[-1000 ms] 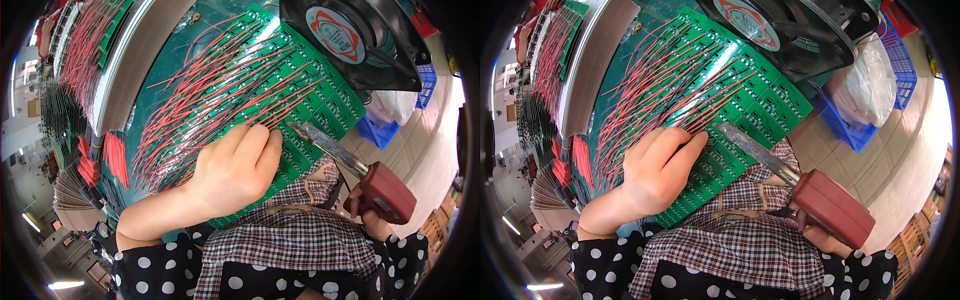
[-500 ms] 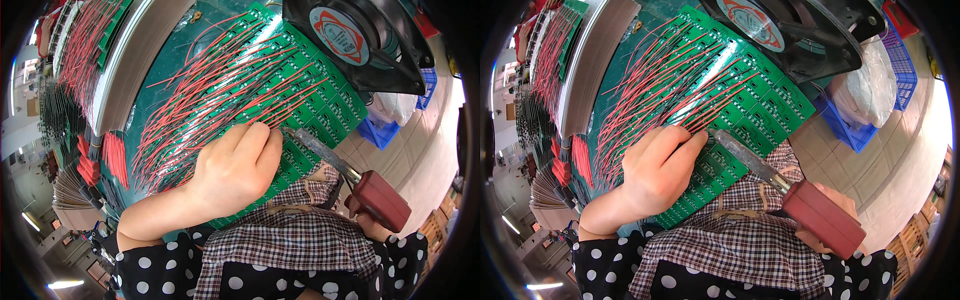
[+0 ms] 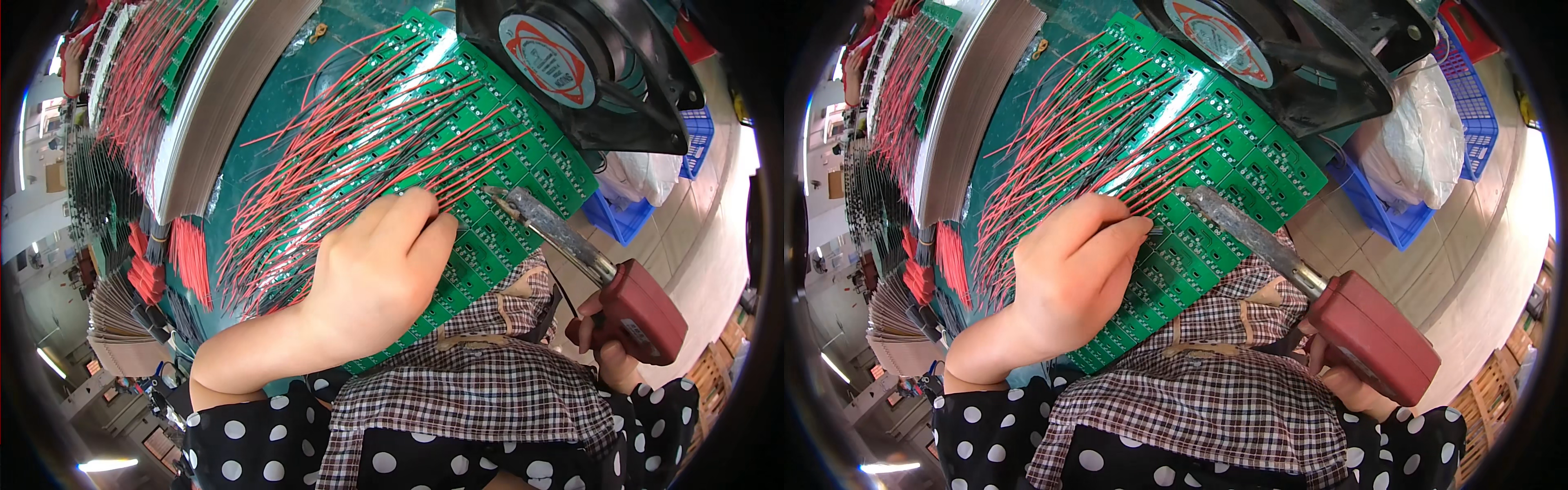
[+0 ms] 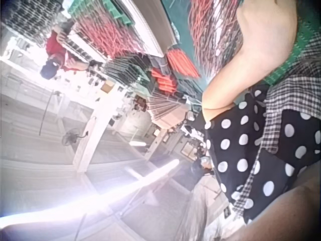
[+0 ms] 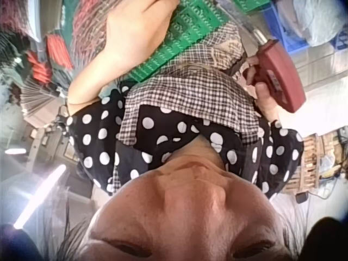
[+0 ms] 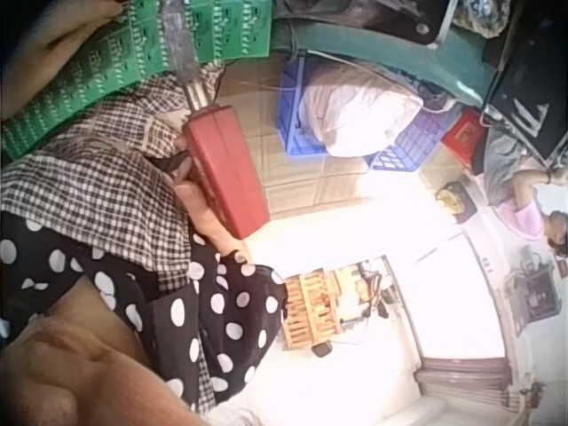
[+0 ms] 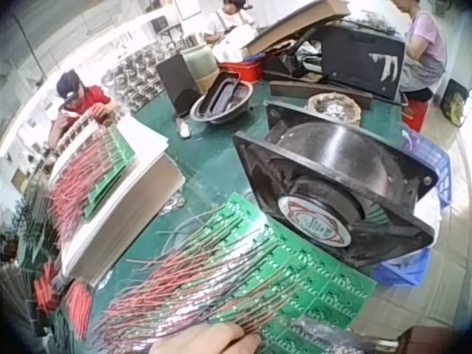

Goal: The person solders wires onto circuit boards using a soldering tool, picking up wire bundles from the table and soldering individual wires onto the boards.

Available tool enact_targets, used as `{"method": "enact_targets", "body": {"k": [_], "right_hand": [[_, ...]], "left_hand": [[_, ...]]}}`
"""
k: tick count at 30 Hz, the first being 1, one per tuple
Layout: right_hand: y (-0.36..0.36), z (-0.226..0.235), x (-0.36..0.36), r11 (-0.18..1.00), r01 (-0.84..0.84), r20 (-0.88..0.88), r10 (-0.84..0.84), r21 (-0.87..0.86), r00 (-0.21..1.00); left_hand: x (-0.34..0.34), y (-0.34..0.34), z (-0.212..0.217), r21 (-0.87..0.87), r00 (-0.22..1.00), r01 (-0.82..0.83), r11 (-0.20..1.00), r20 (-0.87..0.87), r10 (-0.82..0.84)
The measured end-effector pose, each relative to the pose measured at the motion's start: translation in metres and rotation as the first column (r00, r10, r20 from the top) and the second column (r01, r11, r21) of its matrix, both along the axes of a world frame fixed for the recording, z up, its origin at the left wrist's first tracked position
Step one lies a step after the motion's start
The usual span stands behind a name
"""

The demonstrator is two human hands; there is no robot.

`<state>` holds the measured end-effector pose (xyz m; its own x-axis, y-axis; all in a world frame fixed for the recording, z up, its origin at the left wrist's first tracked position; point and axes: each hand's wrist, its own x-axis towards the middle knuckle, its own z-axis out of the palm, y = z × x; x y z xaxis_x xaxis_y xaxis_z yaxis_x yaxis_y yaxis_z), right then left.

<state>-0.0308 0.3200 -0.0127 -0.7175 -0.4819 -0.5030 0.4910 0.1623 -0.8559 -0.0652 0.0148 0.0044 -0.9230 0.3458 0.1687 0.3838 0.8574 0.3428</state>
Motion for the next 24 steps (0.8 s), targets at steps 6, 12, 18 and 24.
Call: {"method": "enact_targets", "body": {"k": [6, 12, 18, 24], "right_hand": [[-0.006, 0.001, -0.005, 0.989, 0.122, -0.016, -0.123, -0.078, 0.992], [0.005, -0.003, -0.001, 0.997, 0.076, 0.018, -0.075, -0.02, 0.997], [0.012, -0.008, 0.006, 0.987, 0.034, -0.228, 0.002, 0.158, 0.974], [0.009, 0.0, -0.009, 0.953, -0.163, -0.372, 0.253, 0.257, 0.893]], "left_hand": [[-0.008, 0.003, 0.0, 0.129, 1.0, 0.017, 0.992, -0.001, -0.018], [-0.011, 0.007, -0.003, 0.004, 0.991, 0.079, 0.997, -0.111, -0.078], [-0.006, 0.008, 0.001, -0.017, 0.99, 0.07, 0.997, -0.123, -0.072], [-0.006, 0.008, 0.001, -0.024, 0.99, 0.066, 0.998, -0.12, -0.068]]}}
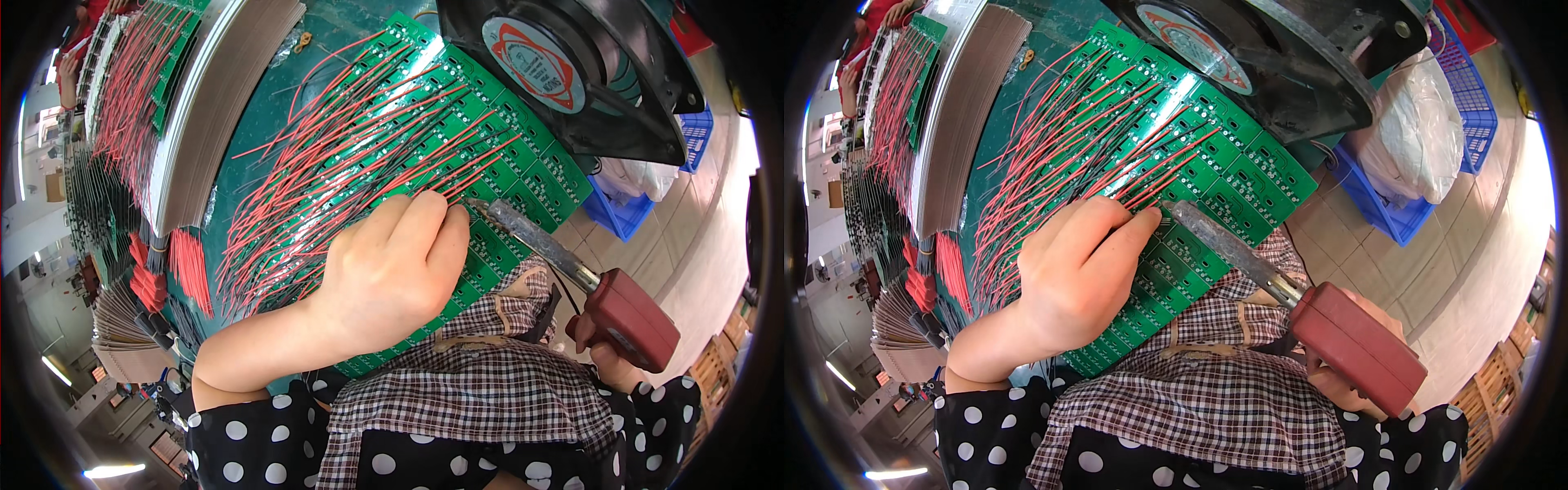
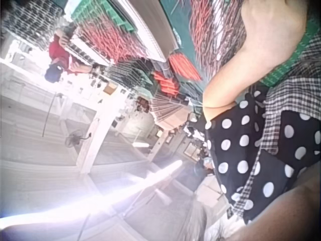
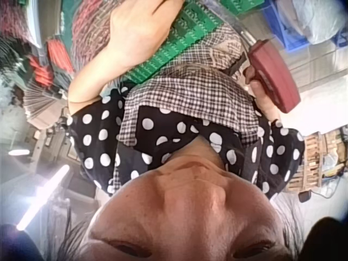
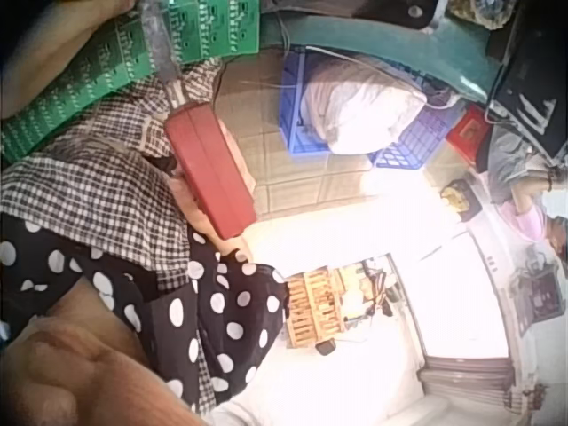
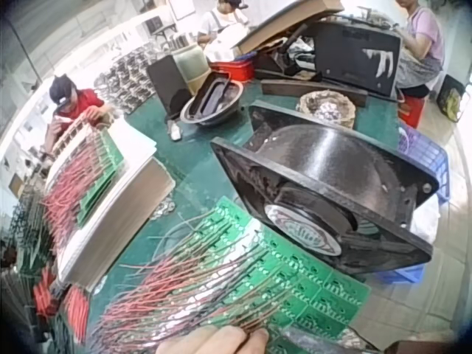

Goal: The person solders wires onto circuit boards using a soldering tool, picking up wire bundles from the table and soldering individual wires onto the boards.

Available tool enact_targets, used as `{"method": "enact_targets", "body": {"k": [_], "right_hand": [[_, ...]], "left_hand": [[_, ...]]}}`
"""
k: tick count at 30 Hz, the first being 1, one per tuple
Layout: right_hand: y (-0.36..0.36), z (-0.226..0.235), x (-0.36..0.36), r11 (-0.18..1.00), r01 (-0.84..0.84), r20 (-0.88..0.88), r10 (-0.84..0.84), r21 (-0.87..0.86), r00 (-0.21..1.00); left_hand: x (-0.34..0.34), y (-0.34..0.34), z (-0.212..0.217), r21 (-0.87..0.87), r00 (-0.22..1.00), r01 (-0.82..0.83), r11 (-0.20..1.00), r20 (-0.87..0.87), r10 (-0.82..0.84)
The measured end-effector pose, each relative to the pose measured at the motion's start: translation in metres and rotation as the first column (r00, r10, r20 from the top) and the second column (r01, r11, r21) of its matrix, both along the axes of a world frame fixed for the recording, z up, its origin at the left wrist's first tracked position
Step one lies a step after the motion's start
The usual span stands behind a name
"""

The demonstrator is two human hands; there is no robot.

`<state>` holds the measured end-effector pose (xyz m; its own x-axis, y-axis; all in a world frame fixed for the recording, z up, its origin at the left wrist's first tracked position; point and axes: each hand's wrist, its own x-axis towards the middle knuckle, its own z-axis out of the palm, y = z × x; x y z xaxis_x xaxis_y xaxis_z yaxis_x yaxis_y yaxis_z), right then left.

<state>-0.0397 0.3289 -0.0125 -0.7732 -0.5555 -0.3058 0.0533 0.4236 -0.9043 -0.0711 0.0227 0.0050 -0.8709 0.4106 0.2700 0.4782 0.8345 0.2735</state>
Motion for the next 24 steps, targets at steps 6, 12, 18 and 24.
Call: {"method": "enact_targets", "body": {"k": [6, 12, 18, 24], "right_hand": [[-0.011, -0.009, 0.019, 0.932, 0.328, 0.079, -0.319, -0.155, 0.944], [-0.008, 0.002, 0.013, 0.913, 0.369, 0.498, -0.242, -0.172, 0.833], [-0.012, 0.001, 0.01, 0.886, 0.406, 0.421, -0.288, -0.223, 0.86], [-0.013, 0.0, 0.009, 0.886, 0.398, 0.408, -0.281, -0.238, 0.869]], "left_hand": [[0.001, -0.001, 0.0, -0.01, 1.0, -0.001, 1.0, -0.002, 0.001], [0.0, -0.002, 0.003, -0.015, 1.0, -0.006, 1.0, 0.018, 0.006], [-0.008, 0.002, 0.006, 0.04, 0.998, -0.013, 0.999, 0.065, 0.011], [-0.014, 0.003, 0.001, 0.03, 0.999, 0.038, 0.999, 0.015, -0.039]]}}
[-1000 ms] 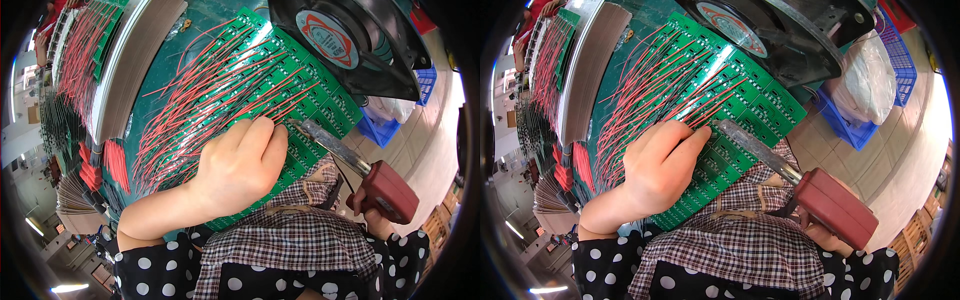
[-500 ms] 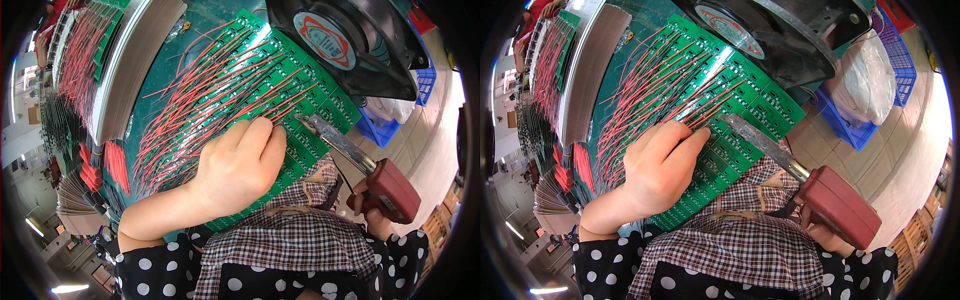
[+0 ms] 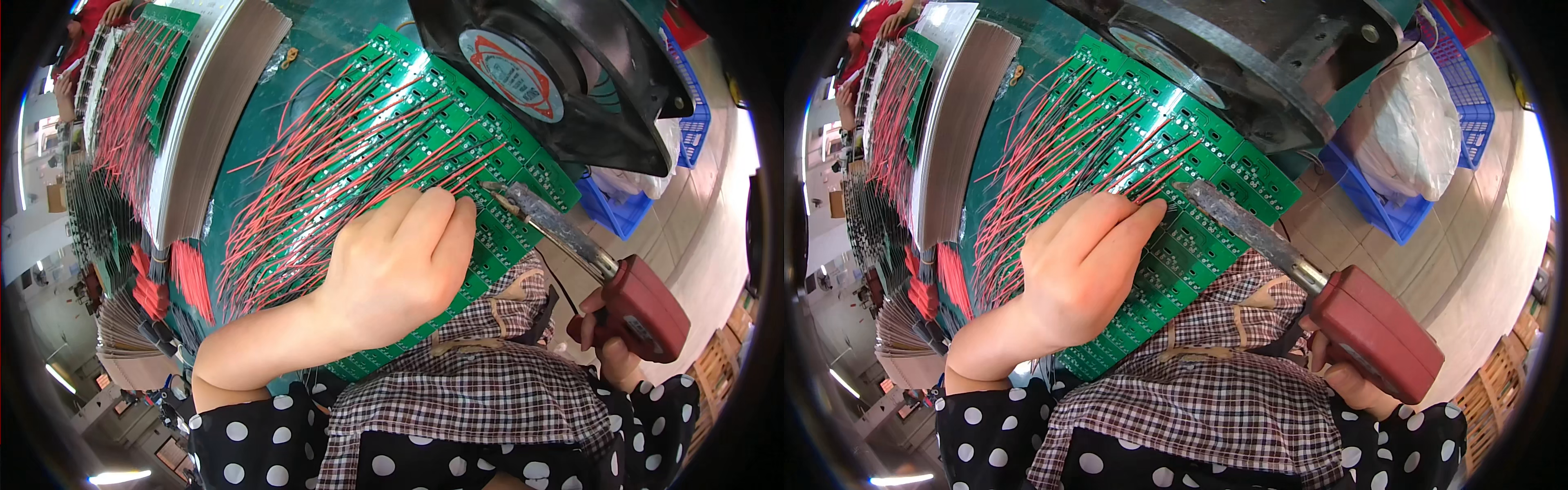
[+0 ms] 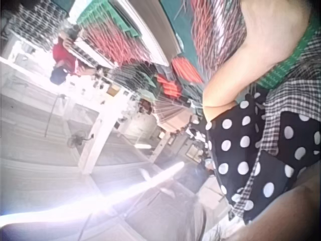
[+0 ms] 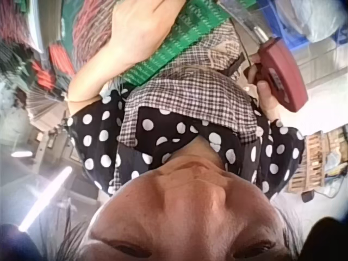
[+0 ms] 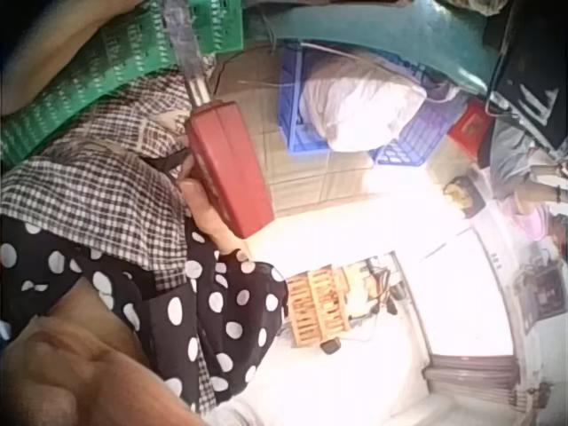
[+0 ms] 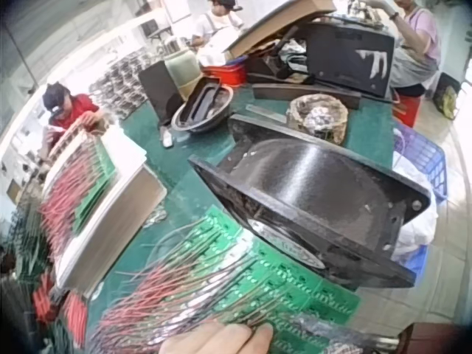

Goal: The person solders wires onto circuit boards using a soldering tool, picking up wire bundles from the table and soldering individual wires onto the boards.

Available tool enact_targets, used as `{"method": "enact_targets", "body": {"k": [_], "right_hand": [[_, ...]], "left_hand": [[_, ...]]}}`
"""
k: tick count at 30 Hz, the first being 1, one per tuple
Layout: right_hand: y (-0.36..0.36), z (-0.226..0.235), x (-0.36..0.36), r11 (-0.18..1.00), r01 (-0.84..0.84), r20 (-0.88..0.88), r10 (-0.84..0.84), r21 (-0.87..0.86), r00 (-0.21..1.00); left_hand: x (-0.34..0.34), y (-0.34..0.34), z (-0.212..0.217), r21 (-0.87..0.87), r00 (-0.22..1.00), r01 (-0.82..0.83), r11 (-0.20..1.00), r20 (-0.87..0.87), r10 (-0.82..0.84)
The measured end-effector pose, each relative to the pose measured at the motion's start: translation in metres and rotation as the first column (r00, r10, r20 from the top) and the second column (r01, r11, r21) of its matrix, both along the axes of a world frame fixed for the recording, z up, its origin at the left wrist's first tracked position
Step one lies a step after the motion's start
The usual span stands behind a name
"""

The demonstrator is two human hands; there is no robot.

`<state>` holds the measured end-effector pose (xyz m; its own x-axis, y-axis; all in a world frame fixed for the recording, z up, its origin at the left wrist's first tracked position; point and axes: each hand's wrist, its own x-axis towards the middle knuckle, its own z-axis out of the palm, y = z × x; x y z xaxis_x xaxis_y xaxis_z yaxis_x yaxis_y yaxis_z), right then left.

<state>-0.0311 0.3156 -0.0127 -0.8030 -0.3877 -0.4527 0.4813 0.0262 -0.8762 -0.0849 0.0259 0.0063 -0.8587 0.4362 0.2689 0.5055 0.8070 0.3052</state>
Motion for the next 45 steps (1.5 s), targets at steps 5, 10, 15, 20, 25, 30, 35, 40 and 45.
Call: {"method": "enact_targets", "body": {"k": [5, 10, 15, 20, 25, 30, 35, 40, 45], "right_hand": [[-0.004, 0.008, -0.007, 0.996, -0.034, 0.043, 0.03, 0.084, 0.999], [-0.001, 0.002, 0.003, 0.991, -0.039, 0.032, 0.035, 0.127, 0.999], [0.017, -0.017, 0.024, 0.85, 0.003, -0.19, 0.115, 0.527, 0.975], [0.036, -0.035, 0.027, 0.887, -0.147, -0.173, 0.244, 0.439, 0.954], [0.031, -0.066, 0.039, 0.966, 0.215, -0.714, -0.049, 0.145, 0.698], [0.026, -0.049, 0.043, 0.948, 0.212, -0.449, -0.086, 0.238, 0.889], [0.015, -0.017, 0.013, 0.992, 0.07, -0.272, -0.038, 0.108, 0.962], [0.008, 0.0, 0.004, 0.996, -0.073, 0.051, 0.071, 0.041, 0.996], [0.006, -0.003, 0.004, 0.999, -0.041, 0.044, 0.04, 0.018, 0.998]], "left_hand": [[0.0, -0.001, -0.005, 0.019, 0.999, -0.035, 0.999, -0.027, 0.036], [0.003, 0.0, -0.003, 0.027, 0.999, -0.043, 0.999, -0.018, 0.044], [0.004, -0.001, -0.002, 0.055, 0.999, -0.041, 0.998, -0.008, 0.041], [0.004, -0.001, -0.002, 0.055, 0.999, -0.052, 0.997, 0.008, 0.052], [0.003, -0.001, -0.002, 0.053, 0.999, -0.048, 0.997, 0.002, 0.048], [0.003, -0.003, -0.002, 0.064, 0.999, -0.051, 0.997, 0.013, 0.05], [0.003, -0.003, -0.002, 0.049, 0.998, -0.061, 0.997, 0.026, 0.06], [0.001, -0.002, 0.0, 0.099, 0.996, -0.074, 0.992, 0.053, 0.069], [-0.007, -0.001, -0.001, 0.097, 0.998, -0.056, 0.994, 0.019, 0.054]]}}
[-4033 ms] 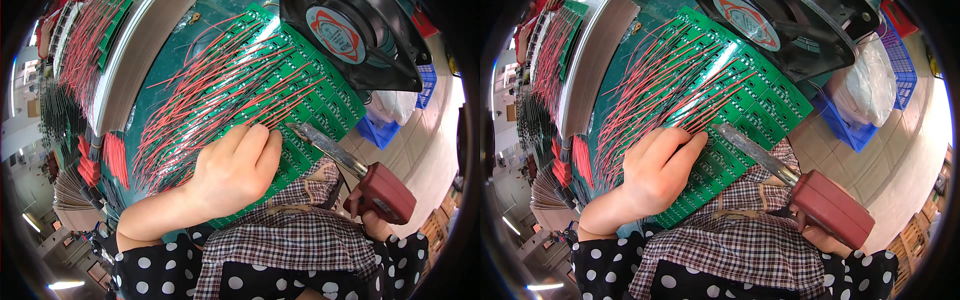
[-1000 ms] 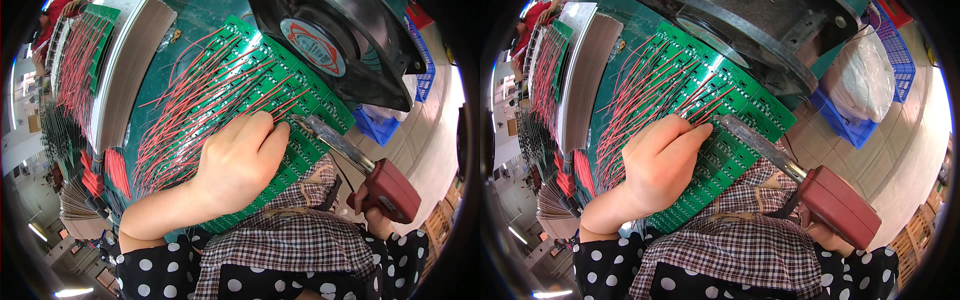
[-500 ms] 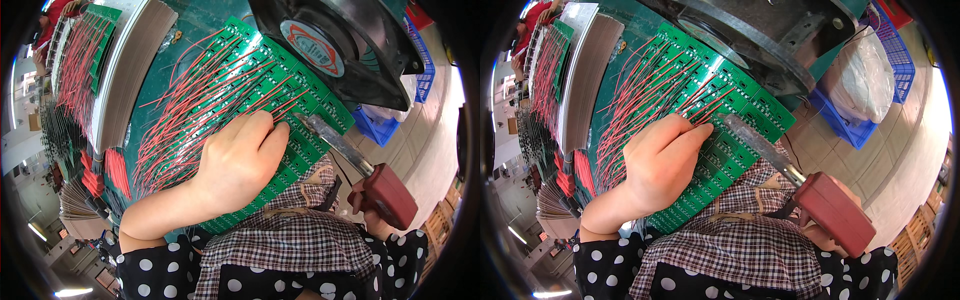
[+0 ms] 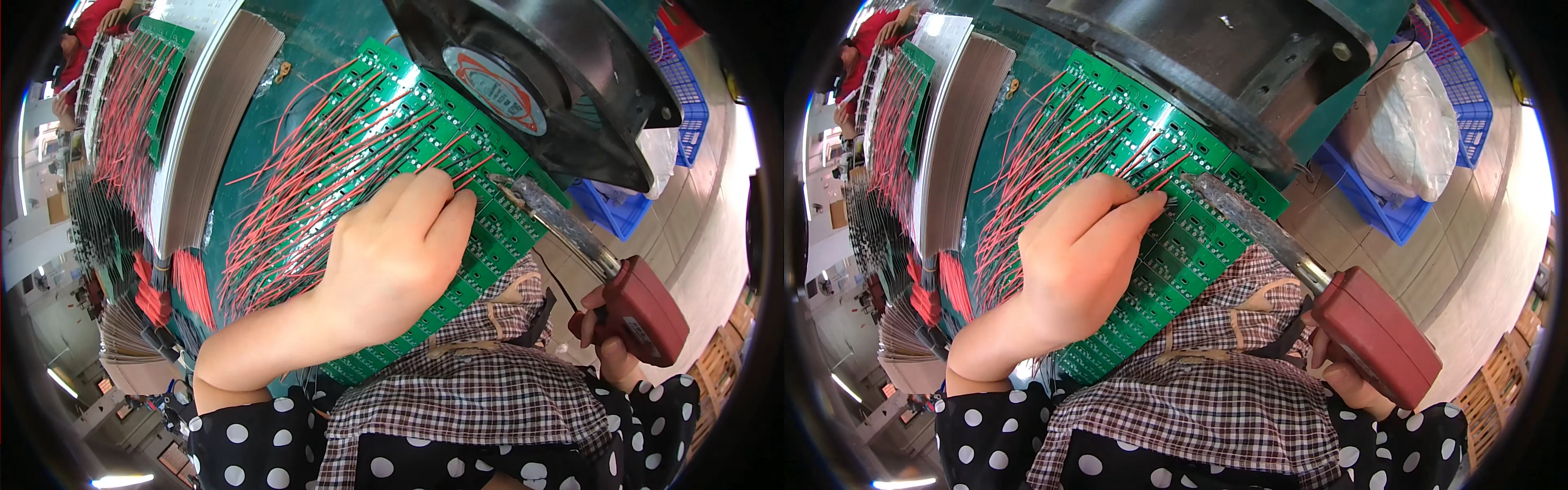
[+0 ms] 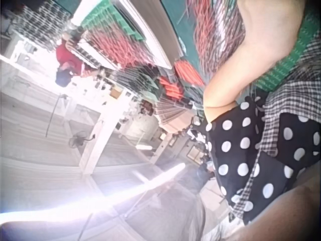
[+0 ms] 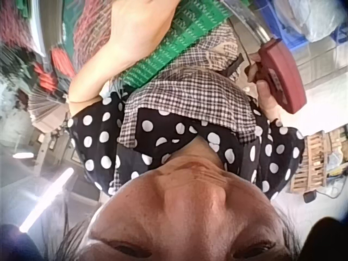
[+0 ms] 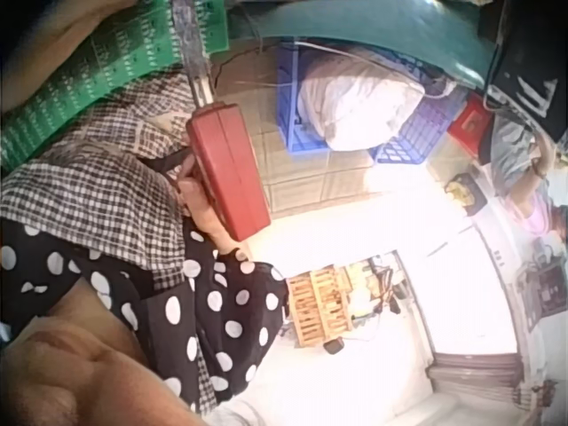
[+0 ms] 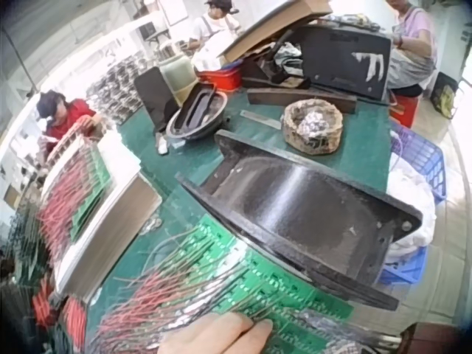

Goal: The person solders wires onto circuit boards using a soldering tool, picking up wire bundles from the table and soldering individual wires onto the boards.

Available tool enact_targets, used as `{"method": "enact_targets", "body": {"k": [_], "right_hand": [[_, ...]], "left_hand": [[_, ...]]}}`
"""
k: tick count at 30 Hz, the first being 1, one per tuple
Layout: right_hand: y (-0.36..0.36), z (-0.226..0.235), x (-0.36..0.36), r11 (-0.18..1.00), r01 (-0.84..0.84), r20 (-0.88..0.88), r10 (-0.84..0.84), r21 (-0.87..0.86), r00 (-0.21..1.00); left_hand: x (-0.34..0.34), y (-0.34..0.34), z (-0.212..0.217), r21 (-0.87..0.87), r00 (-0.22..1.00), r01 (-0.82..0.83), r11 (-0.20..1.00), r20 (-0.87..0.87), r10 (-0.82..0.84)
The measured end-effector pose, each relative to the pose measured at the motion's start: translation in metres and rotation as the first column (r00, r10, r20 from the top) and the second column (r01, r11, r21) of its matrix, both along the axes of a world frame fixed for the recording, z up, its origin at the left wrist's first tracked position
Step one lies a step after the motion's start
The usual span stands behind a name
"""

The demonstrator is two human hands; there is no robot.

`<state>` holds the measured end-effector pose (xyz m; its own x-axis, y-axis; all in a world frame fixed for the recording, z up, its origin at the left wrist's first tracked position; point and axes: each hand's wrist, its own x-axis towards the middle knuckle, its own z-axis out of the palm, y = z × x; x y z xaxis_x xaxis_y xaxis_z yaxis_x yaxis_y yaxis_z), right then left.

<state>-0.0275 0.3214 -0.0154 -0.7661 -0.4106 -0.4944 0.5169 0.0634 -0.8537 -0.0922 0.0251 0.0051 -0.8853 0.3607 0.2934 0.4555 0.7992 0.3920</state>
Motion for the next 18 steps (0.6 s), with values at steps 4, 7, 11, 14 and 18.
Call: {"method": "enact_targets", "body": {"k": [4, 7, 11, 14, 18], "right_hand": [[-0.001, 0.003, -0.001, 0.999, -0.009, -0.016, 0.01, 0.03, 1.0], [-0.001, 0.003, 0.004, 0.994, 0.101, -0.014, -0.102, -0.048, 0.995], [0.008, -0.004, 0.005, 0.988, 0.128, -0.003, -0.129, -0.081, 0.992], [0.011, -0.013, 0.009, 0.984, 0.173, -0.129, -0.177, -0.038, 0.976], [0.01, -0.021, 0.009, 0.975, -0.056, -0.319, 0.125, 0.216, 0.94]], "left_hand": [[-0.004, 0.001, -0.001, -0.028, 0.998, 0.036, 0.999, -0.047, -0.037], [-0.002, 0.006, 0.0, -0.054, 0.997, 0.039, 0.998, -0.064, -0.043], [-0.001, 0.008, 0.0, -0.087, 0.998, 0.021, 0.996, -0.049, -0.025], [-0.002, 0.008, 0.0, -0.095, 0.997, 0.014, 0.995, -0.068, -0.021], [-0.002, 0.009, 0.0, -0.12, 0.997, 0.017, 0.993, -0.079, -0.026]]}}
